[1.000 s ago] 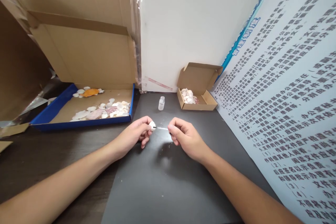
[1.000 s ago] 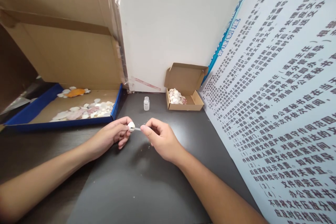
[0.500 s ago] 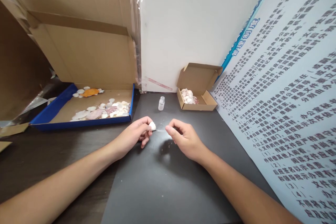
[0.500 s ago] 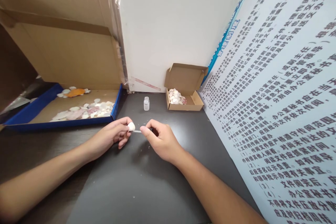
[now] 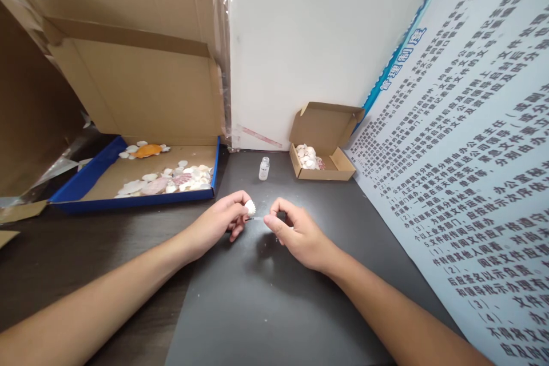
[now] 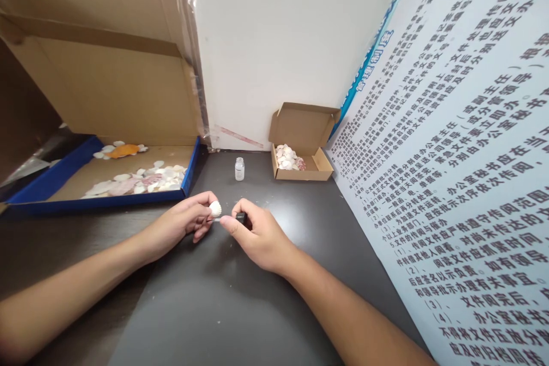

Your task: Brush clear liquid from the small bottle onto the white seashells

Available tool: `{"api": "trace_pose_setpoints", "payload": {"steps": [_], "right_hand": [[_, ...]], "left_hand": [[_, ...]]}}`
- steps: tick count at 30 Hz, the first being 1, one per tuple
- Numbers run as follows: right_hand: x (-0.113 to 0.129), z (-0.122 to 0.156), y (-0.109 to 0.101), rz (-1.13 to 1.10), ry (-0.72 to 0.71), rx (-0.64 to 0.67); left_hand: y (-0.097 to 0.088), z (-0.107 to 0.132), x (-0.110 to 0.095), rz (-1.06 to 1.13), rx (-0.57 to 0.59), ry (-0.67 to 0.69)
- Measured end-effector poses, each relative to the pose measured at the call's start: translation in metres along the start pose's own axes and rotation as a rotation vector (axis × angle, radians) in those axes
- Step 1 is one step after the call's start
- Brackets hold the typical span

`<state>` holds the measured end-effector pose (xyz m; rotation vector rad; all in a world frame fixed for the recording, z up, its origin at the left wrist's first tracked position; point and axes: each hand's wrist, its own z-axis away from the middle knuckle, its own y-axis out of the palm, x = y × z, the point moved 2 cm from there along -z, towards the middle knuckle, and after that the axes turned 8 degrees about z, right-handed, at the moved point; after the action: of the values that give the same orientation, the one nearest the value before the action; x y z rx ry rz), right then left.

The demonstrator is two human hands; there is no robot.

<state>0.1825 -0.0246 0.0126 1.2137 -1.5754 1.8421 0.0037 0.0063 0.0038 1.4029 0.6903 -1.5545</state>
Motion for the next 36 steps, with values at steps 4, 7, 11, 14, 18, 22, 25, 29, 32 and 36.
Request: {"api": "trace_pose_setpoints", "payload": {"steps": [4,7,11,14,18,22,25,29,32,36], "right_hand": [[-0.0028,-0.0028,-0.0059,0.310,0.113,-0.126],[-0.0030,-0.0029,-0.0067,0.291,0.100,-0.116],[-0.0013,0.0000,-0.0018,0.157,-0.034,-0.022],[-0.0008,0.0020,0.0000,0.158,-0.077,-0.006],[-0.0004,0.0029,-0.0019,0.146,-0.083,-0.037],[-0.0015,0.0026,-0.0035,0.077,-0.119,-0.026],[-0.0027,0.0026,-0.0032,0.041,-0.130,0.011],[-0.0024,0.0032,-0.0018,0.076,-0.114,0.058],[-0.0007,0.0031,-0.0007,0.049,-0.126,0.084],[0.0003,0.0023,0.0000,0.076,-0.129,0.036]], "left_hand": [[-0.0014,-0.0020,0.0022,0.012,0.001,-0.004],[-0.0018,-0.0033,0.0028,0.015,0.002,-0.008],[-0.0007,-0.0027,0.0010,0.007,0.000,0.001],[-0.0001,-0.0016,0.0003,0.011,-0.003,0.001],[0.0002,-0.0007,0.0010,0.015,0.001,-0.001],[0.0007,-0.0004,0.0011,0.014,-0.003,-0.006],[0.0007,-0.0003,0.0003,0.014,0.003,0.001],[-0.0002,-0.0006,0.0004,0.008,0.013,-0.001],[-0.0006,-0.0010,0.0012,-0.001,0.011,0.001],[0.0000,-0.0015,0.0019,-0.019,0.018,0.008]]}}
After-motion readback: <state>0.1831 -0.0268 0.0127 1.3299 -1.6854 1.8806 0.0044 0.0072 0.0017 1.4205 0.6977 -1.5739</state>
